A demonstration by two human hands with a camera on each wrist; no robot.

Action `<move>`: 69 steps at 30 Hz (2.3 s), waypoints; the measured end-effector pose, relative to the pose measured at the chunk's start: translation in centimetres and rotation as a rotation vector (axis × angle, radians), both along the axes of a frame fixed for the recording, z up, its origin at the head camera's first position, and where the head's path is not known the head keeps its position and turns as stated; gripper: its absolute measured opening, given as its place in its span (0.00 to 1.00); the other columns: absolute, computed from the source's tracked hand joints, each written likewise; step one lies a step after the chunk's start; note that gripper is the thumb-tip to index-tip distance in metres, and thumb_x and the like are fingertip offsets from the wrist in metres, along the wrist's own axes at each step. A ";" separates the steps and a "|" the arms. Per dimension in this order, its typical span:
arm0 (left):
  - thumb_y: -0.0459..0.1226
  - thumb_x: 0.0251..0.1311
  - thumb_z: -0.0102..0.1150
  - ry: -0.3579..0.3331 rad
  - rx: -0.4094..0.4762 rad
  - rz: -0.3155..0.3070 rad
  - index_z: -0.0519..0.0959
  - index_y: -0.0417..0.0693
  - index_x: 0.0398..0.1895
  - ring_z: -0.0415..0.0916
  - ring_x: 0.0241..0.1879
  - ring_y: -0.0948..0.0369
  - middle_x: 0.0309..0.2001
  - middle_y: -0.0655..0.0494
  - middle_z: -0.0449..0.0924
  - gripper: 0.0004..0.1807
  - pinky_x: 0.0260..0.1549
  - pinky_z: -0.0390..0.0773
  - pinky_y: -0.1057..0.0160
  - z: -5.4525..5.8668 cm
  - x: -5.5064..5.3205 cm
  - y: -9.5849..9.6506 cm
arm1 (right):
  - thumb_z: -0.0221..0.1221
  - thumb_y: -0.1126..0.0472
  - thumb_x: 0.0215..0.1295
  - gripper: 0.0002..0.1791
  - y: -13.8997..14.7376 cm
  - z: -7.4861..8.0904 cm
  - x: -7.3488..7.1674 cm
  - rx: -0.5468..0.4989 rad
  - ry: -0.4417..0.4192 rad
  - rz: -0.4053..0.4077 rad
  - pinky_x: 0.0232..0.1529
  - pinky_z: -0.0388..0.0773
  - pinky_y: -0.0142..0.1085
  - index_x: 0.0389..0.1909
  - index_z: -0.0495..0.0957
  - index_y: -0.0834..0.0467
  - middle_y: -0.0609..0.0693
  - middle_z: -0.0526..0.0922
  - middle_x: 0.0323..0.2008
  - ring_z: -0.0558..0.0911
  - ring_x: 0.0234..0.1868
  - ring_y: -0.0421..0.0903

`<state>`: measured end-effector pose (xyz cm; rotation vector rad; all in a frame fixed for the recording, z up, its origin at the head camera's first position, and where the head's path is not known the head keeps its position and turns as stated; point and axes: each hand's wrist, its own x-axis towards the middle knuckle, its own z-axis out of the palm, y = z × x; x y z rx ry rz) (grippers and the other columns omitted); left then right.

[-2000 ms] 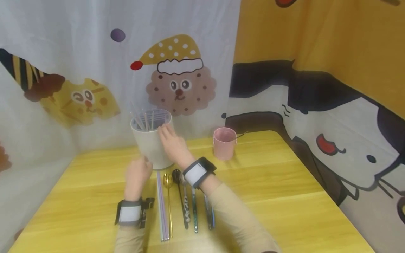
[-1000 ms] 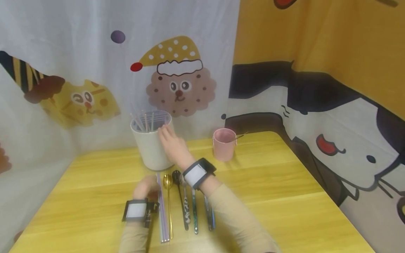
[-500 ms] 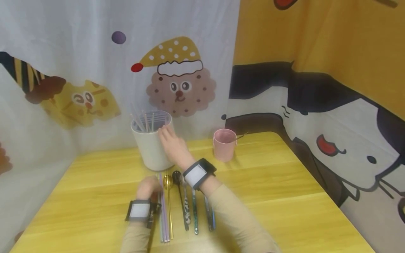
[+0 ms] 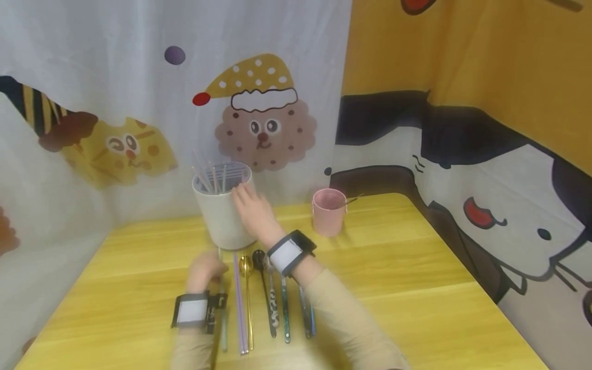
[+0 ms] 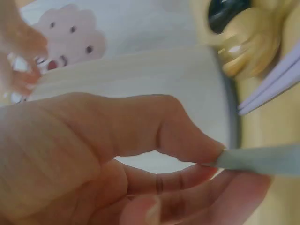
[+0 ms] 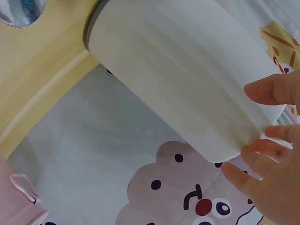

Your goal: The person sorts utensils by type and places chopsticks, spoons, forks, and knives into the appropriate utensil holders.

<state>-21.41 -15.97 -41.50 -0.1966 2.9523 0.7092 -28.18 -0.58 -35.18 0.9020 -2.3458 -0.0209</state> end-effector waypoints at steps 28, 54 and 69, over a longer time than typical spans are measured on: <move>0.30 0.55 0.53 0.473 0.082 0.170 0.73 0.32 0.37 0.65 0.11 0.57 0.18 0.43 0.74 0.09 0.07 0.59 0.68 5.5 2.5 -0.7 | 0.56 0.69 0.58 0.30 0.0 0.6 0.2 0.005 -0.020 -0.010 0.55 0.79 0.48 0.65 0.65 0.64 0.60 0.70 0.62 0.71 0.65 0.57; 0.27 0.60 0.55 1.229 0.236 0.234 0.73 0.29 0.38 0.83 0.32 0.42 0.33 0.33 0.82 0.07 0.24 0.83 0.51 7.3 3.3 0.2 | 0.55 0.69 0.59 0.33 -0.1 0.6 0.1 0.033 -0.073 -0.029 0.56 0.78 0.47 0.67 0.61 0.63 0.60 0.66 0.65 0.68 0.67 0.57; 0.28 0.59 0.58 1.563 0.440 0.312 0.75 0.31 0.38 0.83 0.33 0.45 0.34 0.40 0.84 0.07 0.37 0.72 0.87 8.0 3.2 1.2 | 0.55 0.69 0.58 0.33 -0.1 0.6 0.2 0.008 -0.098 -0.025 0.47 0.82 0.45 0.67 0.61 0.63 0.59 0.66 0.65 0.68 0.68 0.56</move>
